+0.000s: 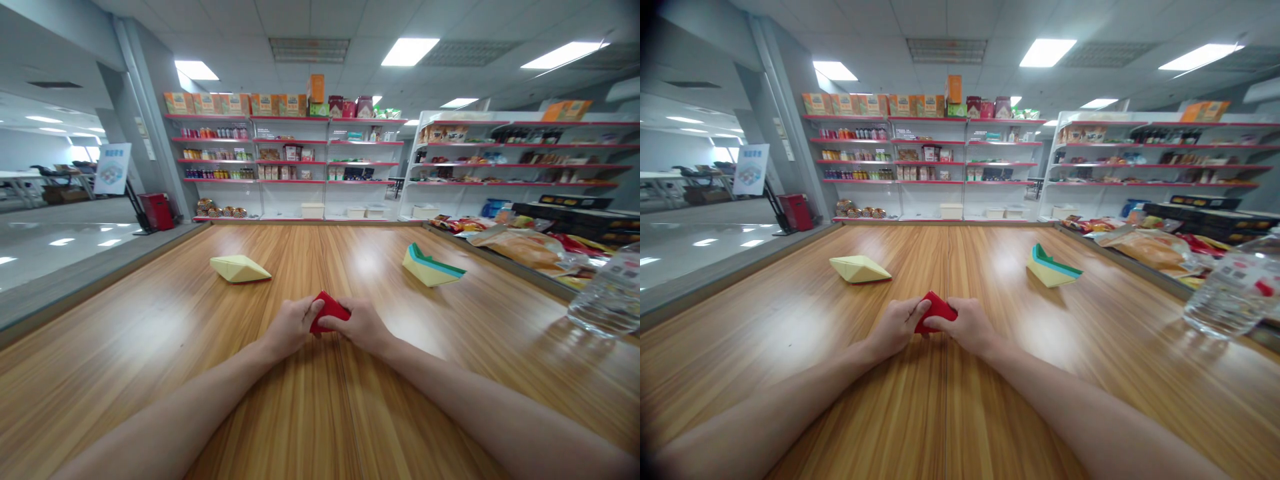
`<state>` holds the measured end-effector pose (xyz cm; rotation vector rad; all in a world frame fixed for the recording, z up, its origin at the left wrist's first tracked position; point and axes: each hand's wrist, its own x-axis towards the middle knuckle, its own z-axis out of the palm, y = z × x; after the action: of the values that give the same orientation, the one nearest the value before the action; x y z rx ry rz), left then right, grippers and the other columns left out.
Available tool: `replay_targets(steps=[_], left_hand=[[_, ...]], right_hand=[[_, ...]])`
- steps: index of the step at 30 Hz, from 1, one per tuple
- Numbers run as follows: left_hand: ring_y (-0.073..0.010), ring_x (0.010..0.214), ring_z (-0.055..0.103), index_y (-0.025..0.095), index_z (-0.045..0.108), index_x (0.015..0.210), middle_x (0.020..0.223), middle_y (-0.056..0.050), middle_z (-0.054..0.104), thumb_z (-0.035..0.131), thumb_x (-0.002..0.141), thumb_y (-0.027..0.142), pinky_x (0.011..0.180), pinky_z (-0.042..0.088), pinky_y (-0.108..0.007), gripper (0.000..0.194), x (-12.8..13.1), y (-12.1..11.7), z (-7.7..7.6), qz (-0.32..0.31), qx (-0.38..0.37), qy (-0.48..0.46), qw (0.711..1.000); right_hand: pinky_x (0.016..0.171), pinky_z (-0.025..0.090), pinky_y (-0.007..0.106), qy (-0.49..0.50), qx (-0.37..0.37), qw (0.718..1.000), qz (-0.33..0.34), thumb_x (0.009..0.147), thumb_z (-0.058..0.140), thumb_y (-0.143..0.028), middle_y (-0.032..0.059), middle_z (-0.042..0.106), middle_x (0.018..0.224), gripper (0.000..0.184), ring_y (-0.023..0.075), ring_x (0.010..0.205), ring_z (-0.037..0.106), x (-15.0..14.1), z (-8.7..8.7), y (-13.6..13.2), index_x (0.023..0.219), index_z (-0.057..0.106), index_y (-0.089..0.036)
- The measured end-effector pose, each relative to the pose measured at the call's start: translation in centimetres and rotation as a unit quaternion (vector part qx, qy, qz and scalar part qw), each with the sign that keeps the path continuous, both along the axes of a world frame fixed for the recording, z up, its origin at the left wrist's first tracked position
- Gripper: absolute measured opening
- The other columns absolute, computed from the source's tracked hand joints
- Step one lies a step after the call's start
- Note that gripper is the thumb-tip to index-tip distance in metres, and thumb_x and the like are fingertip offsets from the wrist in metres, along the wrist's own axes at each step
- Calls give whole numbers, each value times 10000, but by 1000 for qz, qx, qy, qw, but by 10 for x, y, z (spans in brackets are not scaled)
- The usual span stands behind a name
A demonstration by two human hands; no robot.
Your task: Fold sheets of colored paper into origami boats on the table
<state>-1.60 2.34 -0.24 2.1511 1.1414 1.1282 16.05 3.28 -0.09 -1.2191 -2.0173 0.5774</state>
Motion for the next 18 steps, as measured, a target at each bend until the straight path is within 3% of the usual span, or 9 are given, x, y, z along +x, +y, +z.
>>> replay_targets(steps=[6,10,14,16,18], left_hand=[[-117,453,550,155,602,645,522,-19,609,371,911,490,448,344,-202,486,-2,2,3,0,-20,-31,999],[-114,384,543,136,611,724,522,-29,633,379,891,531,401,343,-195,487,-6,8,4,21,-93,-112,989],[-83,247,408,114,591,841,578,-54,659,337,889,559,294,254,-199,515,-10,13,1,19,-176,-109,978],[-105,307,479,110,570,1023,673,-67,673,340,896,540,311,319,-208,504,-10,15,-2,12,-172,-106,979],[-144,528,616,147,480,1235,903,-101,674,411,896,470,482,480,-258,474,-10,16,-5,28,-95,-104,990]], right_hand=[[406,320,198,65,-94,991,74,763,619,-494,-26,533,472,371,85,410,464,3,1,5,608,556,-162],[345,251,176,156,-165,964,135,827,533,-493,-24,573,532,354,50,352,399,11,1,11,724,562,-156],[325,223,162,200,-191,951,139,829,525,-503,-13,605,552,368,44,336,423,17,-1,16,718,537,-153],[321,226,160,204,-190,951,135,829,527,-499,-9,614,549,368,45,330,433,18,-3,17,711,535,-151],[316,227,160,205,-185,953,127,827,531,-496,-8,616,539,371,46,321,433,18,-4,17,696,536,-149]])
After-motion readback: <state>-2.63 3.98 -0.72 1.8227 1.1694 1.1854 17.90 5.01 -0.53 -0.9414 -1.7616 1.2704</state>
